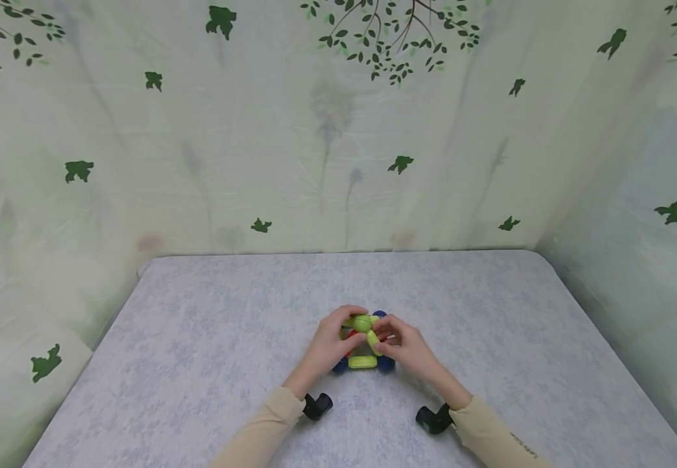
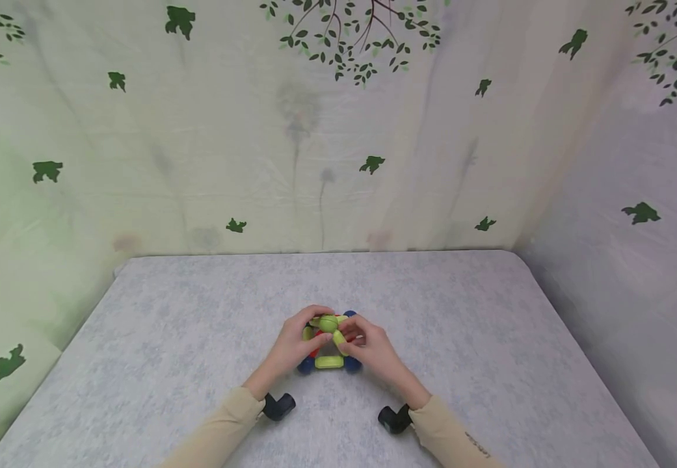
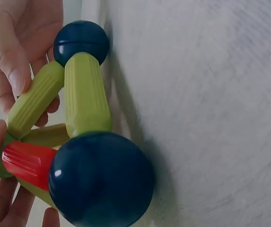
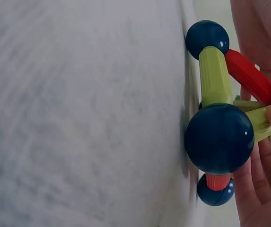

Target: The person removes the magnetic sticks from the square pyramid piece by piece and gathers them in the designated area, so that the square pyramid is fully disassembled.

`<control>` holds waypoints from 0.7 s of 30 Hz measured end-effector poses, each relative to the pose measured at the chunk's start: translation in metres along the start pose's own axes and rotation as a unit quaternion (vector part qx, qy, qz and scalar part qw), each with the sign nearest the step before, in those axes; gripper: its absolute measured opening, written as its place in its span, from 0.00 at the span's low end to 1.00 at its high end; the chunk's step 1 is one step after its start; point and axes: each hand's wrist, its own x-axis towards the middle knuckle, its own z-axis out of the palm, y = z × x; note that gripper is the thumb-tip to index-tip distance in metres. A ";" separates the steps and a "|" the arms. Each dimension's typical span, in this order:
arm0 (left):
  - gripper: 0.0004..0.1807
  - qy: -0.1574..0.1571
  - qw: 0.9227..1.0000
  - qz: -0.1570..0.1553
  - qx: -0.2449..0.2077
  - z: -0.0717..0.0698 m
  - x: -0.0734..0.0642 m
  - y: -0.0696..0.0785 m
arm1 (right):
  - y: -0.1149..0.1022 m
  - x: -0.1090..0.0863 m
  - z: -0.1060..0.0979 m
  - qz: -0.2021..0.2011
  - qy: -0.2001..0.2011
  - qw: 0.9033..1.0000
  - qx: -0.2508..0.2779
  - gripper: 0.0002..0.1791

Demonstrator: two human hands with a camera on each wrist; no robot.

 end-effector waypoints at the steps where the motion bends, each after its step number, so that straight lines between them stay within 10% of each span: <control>1: 0.20 0.000 1.000 0.004 0.003 0.001 0.000 -0.006 | 0.006 0.001 0.001 -0.001 0.002 1.000 -0.001 0.13; 16: 0.19 -0.023 1.000 0.020 -0.002 -0.014 0.007 -0.008 | -0.009 -0.009 0.000 0.007 -0.008 0.999 0.038 0.12; 21: 0.19 -0.064 0.998 0.023 -0.011 -0.016 0.007 -0.009 | -0.007 -0.005 -0.004 -0.014 0.052 0.998 0.024 0.09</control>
